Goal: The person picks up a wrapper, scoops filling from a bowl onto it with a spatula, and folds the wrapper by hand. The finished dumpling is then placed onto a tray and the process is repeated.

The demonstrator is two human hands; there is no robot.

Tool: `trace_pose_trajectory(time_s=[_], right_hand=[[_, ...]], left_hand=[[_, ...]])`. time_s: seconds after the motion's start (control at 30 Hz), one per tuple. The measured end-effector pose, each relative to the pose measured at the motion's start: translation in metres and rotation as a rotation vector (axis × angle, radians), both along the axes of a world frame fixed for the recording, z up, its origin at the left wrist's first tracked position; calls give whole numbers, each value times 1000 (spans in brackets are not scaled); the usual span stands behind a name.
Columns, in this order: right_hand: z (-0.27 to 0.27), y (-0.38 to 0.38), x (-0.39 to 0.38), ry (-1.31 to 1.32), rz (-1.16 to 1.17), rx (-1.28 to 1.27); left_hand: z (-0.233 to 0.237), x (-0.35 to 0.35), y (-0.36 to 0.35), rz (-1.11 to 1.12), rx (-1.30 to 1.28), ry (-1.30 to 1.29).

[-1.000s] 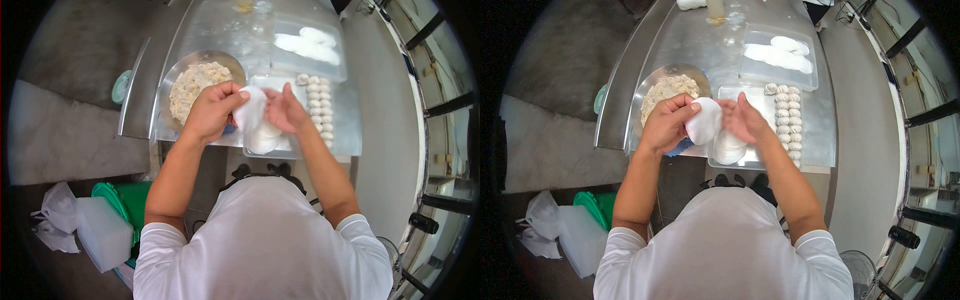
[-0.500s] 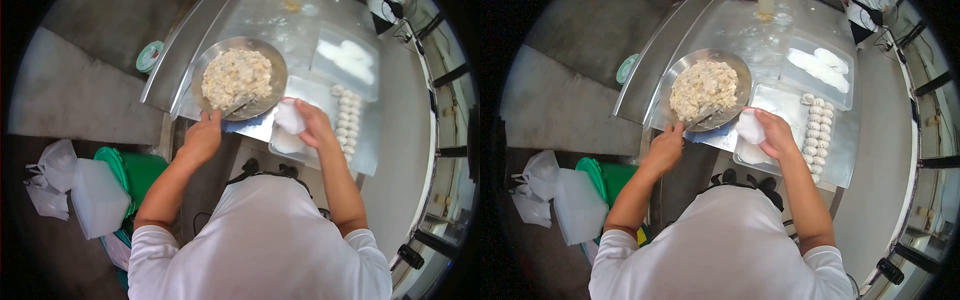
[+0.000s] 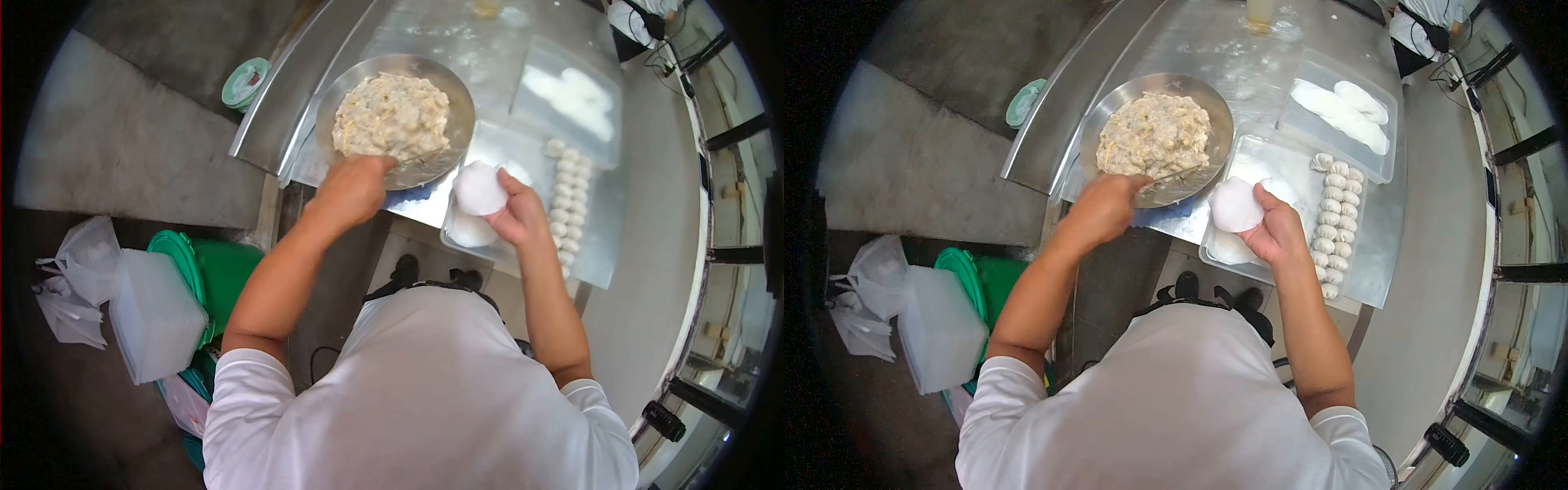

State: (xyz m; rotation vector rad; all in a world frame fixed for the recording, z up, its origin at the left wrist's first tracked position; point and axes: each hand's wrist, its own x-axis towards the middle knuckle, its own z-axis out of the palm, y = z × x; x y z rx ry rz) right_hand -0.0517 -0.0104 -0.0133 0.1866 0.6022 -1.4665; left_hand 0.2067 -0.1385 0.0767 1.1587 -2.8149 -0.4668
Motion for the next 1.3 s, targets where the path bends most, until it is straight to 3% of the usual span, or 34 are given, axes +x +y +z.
trace_pose_trajectory(time_s=[0.07,0.2,0.27,0.47,0.6,0.67,0.87,0.97,1.13,1.3], right_hand=[[0,1,1,-5,1,-6],[7,-1,4,53,30,-14],[6,1,5,44,36,-16],[3,-9,11,113,51,-37],[16,-17,20,132,39,-23],[14,-22,21,141,49,-12],[13,-24,21,167,70,-17],[13,-26,22,162,55,-30],[26,-34,29,187,-6,-33],[42,-31,29,186,-50,32]], left_hand=[[7,-5,-5,82,7,42],[-11,-9,-15,25,-42,62],[8,1,-14,-33,122,-2],[-20,2,-7,5,96,130],[-12,2,-15,69,180,137],[-19,-2,-19,43,15,106],[17,22,-19,-47,102,16],[-13,26,-3,25,97,2],[-5,14,37,56,279,301],[-1,16,59,28,129,311]])
